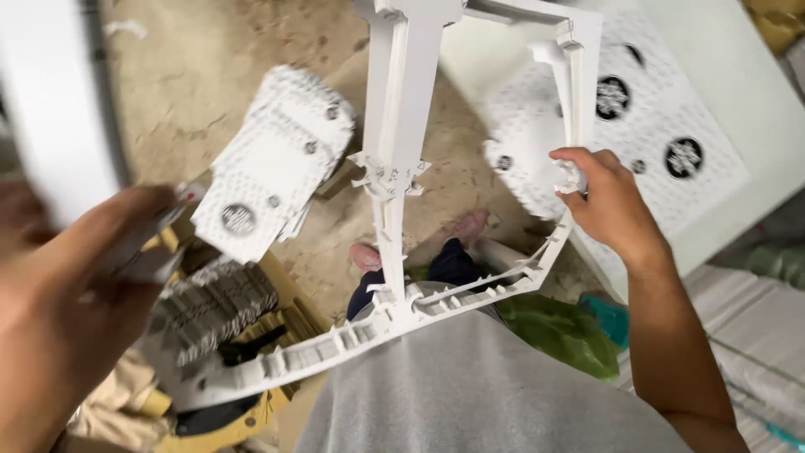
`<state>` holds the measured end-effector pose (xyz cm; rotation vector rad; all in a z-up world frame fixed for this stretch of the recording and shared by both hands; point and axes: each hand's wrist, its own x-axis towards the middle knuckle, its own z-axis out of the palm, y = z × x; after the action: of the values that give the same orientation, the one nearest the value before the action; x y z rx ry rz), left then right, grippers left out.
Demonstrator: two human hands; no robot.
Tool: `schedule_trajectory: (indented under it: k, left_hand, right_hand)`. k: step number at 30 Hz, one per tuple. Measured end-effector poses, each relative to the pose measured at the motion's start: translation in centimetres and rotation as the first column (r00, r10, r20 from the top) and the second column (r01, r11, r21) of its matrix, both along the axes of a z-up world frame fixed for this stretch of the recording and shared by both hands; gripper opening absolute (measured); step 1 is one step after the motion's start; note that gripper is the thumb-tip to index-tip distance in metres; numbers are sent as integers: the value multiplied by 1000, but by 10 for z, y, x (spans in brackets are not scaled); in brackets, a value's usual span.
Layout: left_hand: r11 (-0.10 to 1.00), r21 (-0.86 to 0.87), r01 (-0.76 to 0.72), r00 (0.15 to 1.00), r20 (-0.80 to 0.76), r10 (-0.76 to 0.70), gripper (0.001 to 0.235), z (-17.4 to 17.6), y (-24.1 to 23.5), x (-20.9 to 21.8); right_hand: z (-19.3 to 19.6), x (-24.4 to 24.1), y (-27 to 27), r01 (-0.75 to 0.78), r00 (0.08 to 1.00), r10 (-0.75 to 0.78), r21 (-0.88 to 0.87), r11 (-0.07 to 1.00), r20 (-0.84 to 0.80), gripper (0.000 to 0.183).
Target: Manually removing pre-cut cardboard box shapes from their surrounding waste material and stacking them on a table.
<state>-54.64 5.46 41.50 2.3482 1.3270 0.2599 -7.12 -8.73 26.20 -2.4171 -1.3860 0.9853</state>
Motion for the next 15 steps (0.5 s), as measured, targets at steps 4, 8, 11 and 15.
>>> schedule_trajectory:
  k: [4,8,11,15]
  left_hand:
    - [947,298,124,900,-435,19,52,-17,13,-51]
    - [989,145,17,945,-326,32,39,-43,26,-85]
    - [967,254,14,940,-332,74,47,-53,23,-112]
    - [951,309,-17,930,-344,128,49,-35,28,-123]
  right_hand:
    - [-12,-52,45,-177,984,176,7,984,38,50]
    - [-12,-98,88,-266,961,269,-49,963,69,53]
    - [-3,-115,101,-304,950,300,28,952,83,58]
    - [8,-109,99,-282,956,263,155,947,130,58]
